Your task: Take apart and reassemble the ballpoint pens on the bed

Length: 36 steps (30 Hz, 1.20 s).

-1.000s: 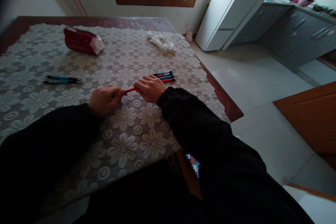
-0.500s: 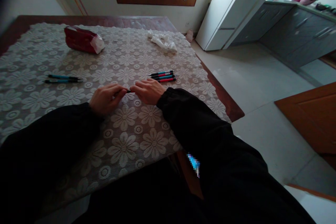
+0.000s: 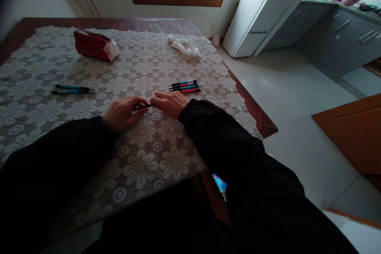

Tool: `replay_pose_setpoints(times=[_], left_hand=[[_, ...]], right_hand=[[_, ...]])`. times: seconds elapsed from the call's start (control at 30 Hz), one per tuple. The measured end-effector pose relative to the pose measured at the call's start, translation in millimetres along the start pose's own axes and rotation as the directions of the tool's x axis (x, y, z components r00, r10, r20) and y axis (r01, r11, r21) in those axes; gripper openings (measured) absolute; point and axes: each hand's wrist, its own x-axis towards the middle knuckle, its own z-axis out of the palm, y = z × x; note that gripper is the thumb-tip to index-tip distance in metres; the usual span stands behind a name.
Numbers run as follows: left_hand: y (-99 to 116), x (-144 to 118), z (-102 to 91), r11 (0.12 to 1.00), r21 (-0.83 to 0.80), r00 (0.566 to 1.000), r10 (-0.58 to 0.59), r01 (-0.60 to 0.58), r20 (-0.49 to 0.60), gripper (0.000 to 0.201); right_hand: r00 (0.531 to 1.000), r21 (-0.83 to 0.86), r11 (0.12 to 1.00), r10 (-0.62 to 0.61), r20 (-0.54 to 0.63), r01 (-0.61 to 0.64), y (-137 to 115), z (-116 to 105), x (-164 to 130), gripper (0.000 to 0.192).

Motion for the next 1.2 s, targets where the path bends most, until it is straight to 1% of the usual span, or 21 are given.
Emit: replay_pose_setpoints(times=[0.13,0.27,0.37,0.53,0.67,0.8,0.97,1.07,1.13,1.2], left_hand=[[-2.5,0.1,-0.1,0.996,0.088,0.997,-0.028,0.035,-0.071,0.035],[-3.9,1.1,-0.3,0.996,0.094,0.993,0.018,-0.007,-0.12,0.035],[-3.3,1.6,-0.3,0.998,0.059,0.992,0.03,-0.023,-0.12,0.033],[-2.1,0.8,0.6,1.0,0.006,0.995,0.005,-0.004,-0.099,0.035],[-1.6,0.3,-0.3,0.998,0.042,0.993,-0.044,0.049,-0.109,0.03],[-0.5,0.7,-1.9,0.99,0.111,0.989,-0.069,0.083,-0.129,0.036],[-0.7,0.6,-2.0,0.984,0.102,0.983,-0.133,0.146,-0.124,0.032],[-3.8,1.5,-2.2,0.965,0.095,0.961,-0.23,0.246,-0.152,0.03],[-6.8,2.9,-2.3,0.948,0.032,0.938,-0.309,0.317,-0.155,0.028],[-9.4,4.6,-2.2,0.938,-0.082,0.926,-0.347,0.338,-0.149,0.025]], right_hand=[[0.999,0.057,0.998,0.038,-0.025,-0.037,1.5,-0.1,0.2,0.036],[1.0,0.119,0.993,0.021,-0.022,-0.018,4.0,1.4,-0.9,0.028],[1.0,0.122,0.993,0.012,-0.026,-0.008,6.2,4.1,-1.7,0.032],[0.999,0.129,0.991,0.026,-0.042,-0.02,7.9,5.9,-2.1,0.032],[1.0,0.139,0.99,0.016,-0.017,-0.013,6.3,2.8,-1.3,0.038],[0.999,0.141,0.989,0.038,0.01,-0.039,5.2,0.5,-0.8,0.039],[0.997,0.115,0.99,0.079,0.019,-0.08,5.9,0.3,-1.5,0.037],[0.989,0.089,0.985,0.151,0.0,-0.15,5.5,-1.3,-1.9,0.036],[0.983,0.077,0.98,0.183,-0.015,-0.181,5.1,-2.5,-2.1,0.034],[0.985,0.08,0.982,0.173,-0.02,-0.171,4.6,-3.0,-2.2,0.034]])
